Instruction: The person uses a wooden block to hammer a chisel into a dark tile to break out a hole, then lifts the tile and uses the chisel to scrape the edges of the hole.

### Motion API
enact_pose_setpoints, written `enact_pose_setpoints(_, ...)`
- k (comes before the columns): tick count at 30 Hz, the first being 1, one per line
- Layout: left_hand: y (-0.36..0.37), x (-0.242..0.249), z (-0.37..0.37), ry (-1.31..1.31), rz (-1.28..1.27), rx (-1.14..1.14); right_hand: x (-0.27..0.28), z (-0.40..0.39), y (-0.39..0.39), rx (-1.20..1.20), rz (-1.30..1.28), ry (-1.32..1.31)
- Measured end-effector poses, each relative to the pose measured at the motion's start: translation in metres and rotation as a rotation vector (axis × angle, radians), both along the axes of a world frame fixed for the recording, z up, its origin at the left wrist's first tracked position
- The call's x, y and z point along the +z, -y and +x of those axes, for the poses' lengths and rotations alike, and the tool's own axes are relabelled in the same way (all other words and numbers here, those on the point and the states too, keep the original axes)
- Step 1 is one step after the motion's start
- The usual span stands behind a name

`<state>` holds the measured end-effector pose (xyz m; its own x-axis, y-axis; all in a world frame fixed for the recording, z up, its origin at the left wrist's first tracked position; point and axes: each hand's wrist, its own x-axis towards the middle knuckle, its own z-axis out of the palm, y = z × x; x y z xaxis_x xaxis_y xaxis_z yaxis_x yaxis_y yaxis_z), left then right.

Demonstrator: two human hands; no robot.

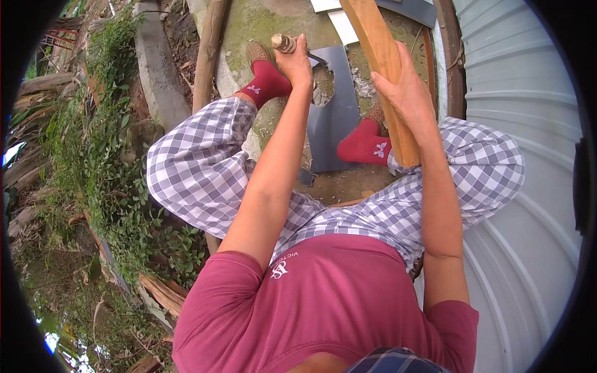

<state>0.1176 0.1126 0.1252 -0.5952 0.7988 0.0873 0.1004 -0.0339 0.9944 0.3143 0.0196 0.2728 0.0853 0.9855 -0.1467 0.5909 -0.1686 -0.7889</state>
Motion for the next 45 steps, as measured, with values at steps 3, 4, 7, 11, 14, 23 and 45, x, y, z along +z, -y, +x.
enact_pose_setpoints(3,0.004,0.001,0.003,0.015,-0.012,-0.005,-0.006,-0.001,0.000,0.018,0.001,0.009)
enact_pose_setpoints(4,0.005,0.001,0.004,0.043,0.000,-0.009,-0.007,-0.001,0.000,0.027,0.003,0.012)
enact_pose_setpoints(7,0.002,-0.008,0.001,0.053,0.041,-0.029,-0.006,-0.005,0.001,0.054,-0.032,0.034)
enact_pose_setpoints(11,0.001,-0.005,-0.004,0.097,0.081,0.022,-0.015,-0.008,0.002,0.098,-0.045,0.056)
enact_pose_setpoints(14,0.002,-0.005,-0.012,0.153,-0.010,0.091,-0.015,-0.013,0.004,0.120,-0.044,0.047)
enact_pose_setpoints(23,0.004,-0.015,-0.014,0.173,-0.052,0.322,0.016,-0.044,-0.013,0.174,0.083,0.083)
enact_pose_setpoints(45,-0.003,0.007,0.000,0.395,-0.184,0.298,0.075,-0.155,-0.095,0.875,0.180,0.626)
